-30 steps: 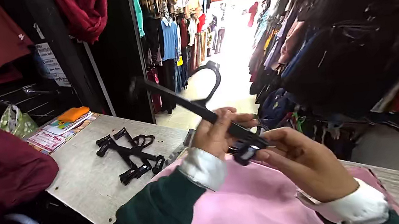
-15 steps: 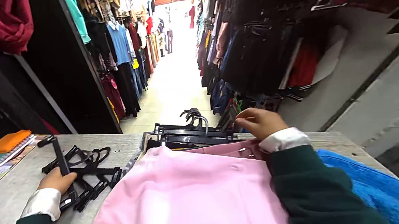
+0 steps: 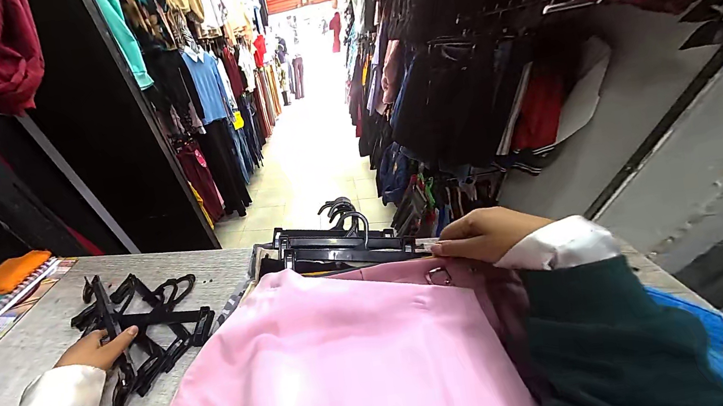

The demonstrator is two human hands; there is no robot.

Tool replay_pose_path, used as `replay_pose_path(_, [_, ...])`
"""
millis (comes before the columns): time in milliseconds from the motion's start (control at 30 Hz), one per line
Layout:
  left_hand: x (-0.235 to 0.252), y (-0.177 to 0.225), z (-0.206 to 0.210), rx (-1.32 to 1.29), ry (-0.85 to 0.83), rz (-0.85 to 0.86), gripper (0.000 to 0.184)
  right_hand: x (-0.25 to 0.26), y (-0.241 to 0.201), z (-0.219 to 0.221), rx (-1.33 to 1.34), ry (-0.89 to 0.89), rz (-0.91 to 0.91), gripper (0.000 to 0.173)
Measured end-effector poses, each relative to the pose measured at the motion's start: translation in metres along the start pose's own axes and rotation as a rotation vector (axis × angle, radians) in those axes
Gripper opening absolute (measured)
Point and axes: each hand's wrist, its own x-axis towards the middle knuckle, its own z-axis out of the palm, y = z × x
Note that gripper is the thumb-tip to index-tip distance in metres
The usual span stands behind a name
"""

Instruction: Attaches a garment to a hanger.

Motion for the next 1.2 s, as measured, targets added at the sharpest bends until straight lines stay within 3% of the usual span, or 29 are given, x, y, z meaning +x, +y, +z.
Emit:
replay_pose_path(100, [0.026,-0.03,0.006,0.084,0.025,0.047,0.077,-0.025,-0.005,-0.01,0.137,-0.059,-0.102,0.033])
replay_pose_path(200, [0.007,-0.012,-0.006,0.305,0.146,0.138,0.081,-0.03,-0.014,-0.009,0.315,-0.147,-0.027,0.024])
replay_pose_path(267, [-0.04,0.038,-0.022,0.299,0.228,0.275,0.074,-0.016,-0.017,-0.003,0.258,-0.203,0.065,0.022])
replay_pose_path(367, [-0.1,0.114,-0.028,0.216,0.271,0.669,0.047,0.014,-0.012,0.012,0.081,-0.216,0.153,0.028])
replay_pose_path(467, [-0.146,0.199,-0.014,0.129,0.118,0.894,0.035,0.029,-0.006,0.022,-0.003,0.072,0.157,0.035])
replay_pose_path(533, [-0.157,0.249,0.001,0.13,-0.028,0.906,0.034,0.036,0.004,0.029,0.006,0.211,0.105,0.03])
replay_pose_path(667, [-0.112,0.286,0.066,0.069,-0.094,0.875,0.029,0.044,0.027,0.031,-0.002,0.058,0.119,0.03])
replay_pose_path(767, [-0.106,0.287,0.082,0.028,-0.138,0.755,0.028,0.059,0.067,0.039,0.064,0.146,0.03,0.023])
replay_pose_path(867, [-0.11,0.278,0.074,-0.064,-0.131,0.779,0.02,0.059,0.062,0.041,0.092,0.156,0.079,0.031])
replay_pose_path(1033, [-0.106,0.271,0.073,-0.115,-0.178,0.813,0.014,0.063,0.071,0.045,0.015,0.101,0.025,0.019])
replay_pose_path(1133, [-0.093,0.271,0.075,-0.066,-0.292,0.795,0.029,0.053,0.065,0.038,0.093,0.036,-0.021,0.018])
replay_pose_path(1200, [-0.089,0.273,0.082,-0.095,-0.282,0.712,0.042,0.042,0.058,0.032,0.174,0.006,-0.016,0.021])
